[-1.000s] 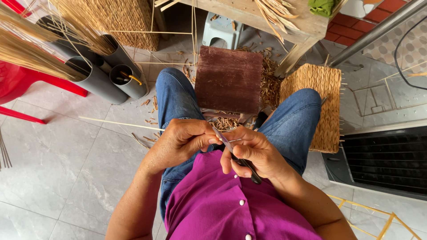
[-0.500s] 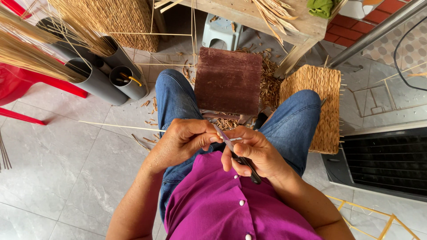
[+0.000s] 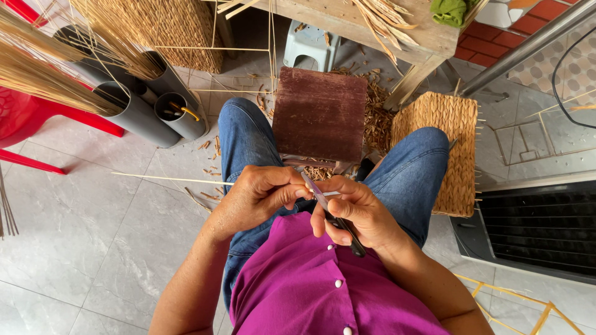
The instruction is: The person carries a bundle of dried palm leaves, rinses their hands under a tap, then sits on a low stool and uses a small knife to split and shave dried palm leaflets into thin sticks, adding finished sticks to a growing bundle on their lap.
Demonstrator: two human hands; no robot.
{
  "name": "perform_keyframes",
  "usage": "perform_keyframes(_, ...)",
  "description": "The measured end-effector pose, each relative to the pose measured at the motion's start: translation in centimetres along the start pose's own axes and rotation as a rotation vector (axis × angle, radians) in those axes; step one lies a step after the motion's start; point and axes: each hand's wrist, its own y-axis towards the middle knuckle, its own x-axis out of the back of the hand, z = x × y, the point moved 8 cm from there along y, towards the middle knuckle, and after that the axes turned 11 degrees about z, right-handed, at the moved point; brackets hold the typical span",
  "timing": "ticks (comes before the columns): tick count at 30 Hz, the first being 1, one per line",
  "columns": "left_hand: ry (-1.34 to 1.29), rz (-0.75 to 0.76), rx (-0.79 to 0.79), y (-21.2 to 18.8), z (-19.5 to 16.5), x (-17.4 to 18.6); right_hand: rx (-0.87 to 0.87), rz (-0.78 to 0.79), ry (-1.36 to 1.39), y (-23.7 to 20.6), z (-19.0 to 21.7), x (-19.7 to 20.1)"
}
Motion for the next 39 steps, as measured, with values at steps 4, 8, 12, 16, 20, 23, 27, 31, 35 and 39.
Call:
perform_keyframes(4, 0.008, -0.004, 0.015, -0.2, 0.2, 0.1, -0.003, 0.001, 0.015, 0.1, -0.3, -0.1)
perform_keyframes(8, 0.013, -0.005, 0.02, -0.2, 0.3, 0.0, 0.0, 0.001, 0.013, 0.1, -0.3, 0.0)
perform_keyframes(12, 0.01, -0.011, 0.022, -0.3, 0.4, 0.0, -0.001, -0.005, 0.016, 0.0, -0.5, 0.1)
perform_keyframes(16, 0.011, -0.016, 0.03, -0.3, 0.4, 0.0, -0.009, -0.011, 0.032, 0.0, -0.8, 0.2)
perform_keyframes(20, -0.008, -0.027, 0.04, -0.3, 0.7, -0.1, -0.005, -0.012, 0.036, -0.1, -0.9, 0.5)
perform_keyframes(23, -0.02, -0.031, 0.06, 0.0, 1.3, -0.2, -0.013, -0.035, 0.036, -0.2, -1.0, 1.1)
perform_keyframes(27, -0.043, -0.031, 0.062, 0.3, 1.9, -0.2, -0.026, -0.061, 0.052, -0.2, -1.2, 1.6)
perform_keyframes(31, -0.043, -0.046, 0.085, 0.5, 2.6, -0.2, -0.036, -0.09, 0.047, -0.3, -1.2, 2.1)
perform_keyframes(35, -0.041, -0.048, 0.094, 0.8, 3.0, -0.4, -0.028, -0.087, 0.073, -0.4, -1.1, 2.4)
perform_keyframes(39, -0.057, -0.046, 0.097, 1.3, 3.3, -0.4, -0.017, -0.107, 0.083, -0.5, -0.9, 2.7)
